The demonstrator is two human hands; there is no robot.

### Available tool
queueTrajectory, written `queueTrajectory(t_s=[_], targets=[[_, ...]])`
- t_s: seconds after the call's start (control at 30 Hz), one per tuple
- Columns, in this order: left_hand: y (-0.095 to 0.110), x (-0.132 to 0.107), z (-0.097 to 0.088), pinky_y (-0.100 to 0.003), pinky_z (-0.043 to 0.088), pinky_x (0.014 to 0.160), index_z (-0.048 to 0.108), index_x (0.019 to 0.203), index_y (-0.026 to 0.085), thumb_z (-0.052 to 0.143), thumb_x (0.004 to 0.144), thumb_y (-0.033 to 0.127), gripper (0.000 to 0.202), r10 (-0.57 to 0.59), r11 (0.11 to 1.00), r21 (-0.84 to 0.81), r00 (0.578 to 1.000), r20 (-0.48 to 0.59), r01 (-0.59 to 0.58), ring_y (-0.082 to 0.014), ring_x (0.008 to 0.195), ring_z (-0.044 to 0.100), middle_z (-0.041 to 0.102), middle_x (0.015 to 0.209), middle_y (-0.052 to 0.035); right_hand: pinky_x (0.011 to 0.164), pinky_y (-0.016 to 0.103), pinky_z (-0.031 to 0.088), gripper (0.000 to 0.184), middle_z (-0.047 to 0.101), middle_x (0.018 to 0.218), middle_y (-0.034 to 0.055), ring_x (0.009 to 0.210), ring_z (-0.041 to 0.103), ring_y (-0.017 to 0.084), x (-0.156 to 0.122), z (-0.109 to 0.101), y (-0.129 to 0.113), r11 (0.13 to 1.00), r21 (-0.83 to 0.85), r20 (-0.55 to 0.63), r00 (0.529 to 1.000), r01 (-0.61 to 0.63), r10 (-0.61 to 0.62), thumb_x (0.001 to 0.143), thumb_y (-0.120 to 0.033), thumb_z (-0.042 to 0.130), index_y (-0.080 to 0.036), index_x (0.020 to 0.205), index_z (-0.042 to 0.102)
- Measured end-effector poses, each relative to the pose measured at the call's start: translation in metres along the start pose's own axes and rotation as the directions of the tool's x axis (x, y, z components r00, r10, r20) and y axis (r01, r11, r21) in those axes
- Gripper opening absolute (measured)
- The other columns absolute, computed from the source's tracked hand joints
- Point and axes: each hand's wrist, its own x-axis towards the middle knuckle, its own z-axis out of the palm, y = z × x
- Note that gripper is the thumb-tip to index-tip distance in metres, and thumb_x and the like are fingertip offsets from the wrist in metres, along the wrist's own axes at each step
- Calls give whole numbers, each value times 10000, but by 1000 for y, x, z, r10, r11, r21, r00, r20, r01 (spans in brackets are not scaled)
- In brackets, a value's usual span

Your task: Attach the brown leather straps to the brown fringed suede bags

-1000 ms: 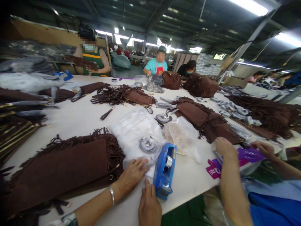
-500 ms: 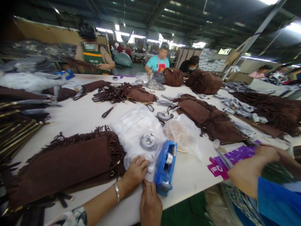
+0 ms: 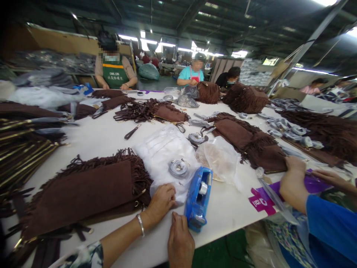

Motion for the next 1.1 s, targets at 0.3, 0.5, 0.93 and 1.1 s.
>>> queueTrajectory(t_s=[0.3, 0.5, 0.93, 1.1], targets=[[-3, -4, 3, -399, 427, 927, 604, 925, 165, 529, 877, 107, 107, 59, 998, -33, 998, 19, -58, -223, 1029, 523, 616, 1048, -66, 587, 245, 470, 318, 645, 896, 66, 711, 652, 172, 0, 3, 0, 1000, -1, -4, 1000, -26, 26, 1006, -330, 313, -208, 1074, 599], [-4, -10, -1, -408, 416, 988, 597, 874, 169, 543, 855, 85, 101, 96, 994, -62, 995, 22, -95, -219, 1094, 509, 601, 1109, -65, 601, 248, 491, 326, 660, 905, 77, 735, 665, 181, 0, 3, 0, 1000, 12, -20, 1000, -13, 13, 1005, -341, 313, -201, 1070, 601], [-12, -39, -24, -384, 437, 950, 567, 834, 170, 622, 838, 117, 76, 126, 991, -35, 992, -10, -126, -222, 1093, 509, 583, 1127, -74, 495, 278, 531, 440, 723, 915, 121, 639, 711, 226, 3, -3, -2, 987, 65, -14, 989, -145, 146, 991, -401, 334, -118, 1320, 408], [-15, -49, -22, -419, 359, 1060, 577, 843, 159, 519, 911, 144, 90, 240, 967, 87, 971, 1, -239, -238, 1196, 460, 575, 1196, -78, 705, 314, 554, 325, 673, 1007, 120, 870, 683, 231, 4, -6, -1, 998, 63, 17, 1000, -19, 17, 988, -368, 335, -182, 1161, 538]])
